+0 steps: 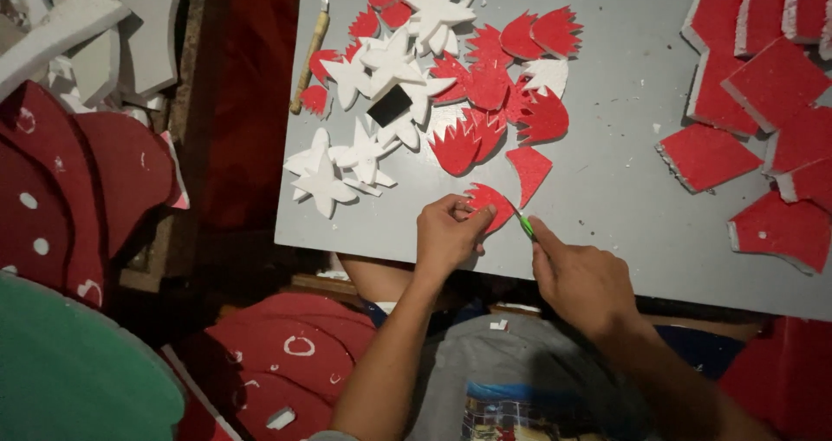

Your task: Cutting jagged shapes out of red and white foam sheets using a utility knife.

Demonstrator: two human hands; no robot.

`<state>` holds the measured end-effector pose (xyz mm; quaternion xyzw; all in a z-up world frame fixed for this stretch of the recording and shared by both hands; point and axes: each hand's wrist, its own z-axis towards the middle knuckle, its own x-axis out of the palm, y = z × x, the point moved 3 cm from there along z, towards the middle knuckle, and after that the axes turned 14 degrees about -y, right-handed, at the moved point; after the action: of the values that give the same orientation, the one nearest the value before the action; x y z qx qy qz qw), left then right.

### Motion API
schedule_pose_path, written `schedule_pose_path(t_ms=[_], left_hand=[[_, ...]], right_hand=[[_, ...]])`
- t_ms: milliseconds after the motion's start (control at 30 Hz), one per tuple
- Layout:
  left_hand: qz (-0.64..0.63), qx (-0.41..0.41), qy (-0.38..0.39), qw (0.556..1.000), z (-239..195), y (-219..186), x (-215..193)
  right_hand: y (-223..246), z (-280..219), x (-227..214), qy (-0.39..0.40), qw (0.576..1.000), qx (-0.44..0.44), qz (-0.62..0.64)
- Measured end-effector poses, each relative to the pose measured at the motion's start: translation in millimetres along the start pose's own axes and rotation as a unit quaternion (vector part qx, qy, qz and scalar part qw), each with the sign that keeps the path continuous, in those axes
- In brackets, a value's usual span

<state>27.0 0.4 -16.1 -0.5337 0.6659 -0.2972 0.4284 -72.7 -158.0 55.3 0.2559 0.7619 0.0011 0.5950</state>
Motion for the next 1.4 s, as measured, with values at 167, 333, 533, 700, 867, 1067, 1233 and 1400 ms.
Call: schedule_pose_path(t_ms=[167, 333, 533, 700, 867, 1067, 1233, 1400], left_hand=[[0.016, 0.002, -0.008, 1.0, 1.7, -2.1, -1.3], [0.026, 0.0, -0.011, 1.0, 0.5, -7.2, -2.2], [0.063, -0.018, -0.016, 0.998, -4.8, -8.9, -3.1], [0.134, -0.022, -0.023, 0.99, -3.2, -0.3, -6.4], [0.182, -0.032, -0.016, 0.983, -10.1, -23.4, -12.6], [0.213, -0.03, 0.014, 0.976, -15.0, -22.8, -14.1], [0.182, -0.06, 0.027, 0.981, -16.4, -33.7, -17.6], [0.153, -0.07, 0.036, 0.985, -18.0, -38.6, -18.7]], right_hand=[[-0.3, 2.6, -1.4, 0.027, 0.999, -0.008, -0.018], [-0.1, 0.6, 10.6, 0.019, 1.0, 0.001, -0.002], [-15.8, -9.1, 55.9, -0.037, 0.999, 0.001, -0.029], [-10.4, -18.4, 72.8, -0.168, 0.984, -0.026, 0.047], [-7.0, -42.0, 54.7, -0.207, 0.962, -0.141, -0.105], [0.1, -44.6, 19.8, -0.345, 0.915, -0.208, -0.031], [-20.4, -22.3, 38.1, -0.232, 0.97, -0.056, 0.052], [-17.0, -15.8, 34.6, -0.106, 0.994, -0.002, 0.032]])
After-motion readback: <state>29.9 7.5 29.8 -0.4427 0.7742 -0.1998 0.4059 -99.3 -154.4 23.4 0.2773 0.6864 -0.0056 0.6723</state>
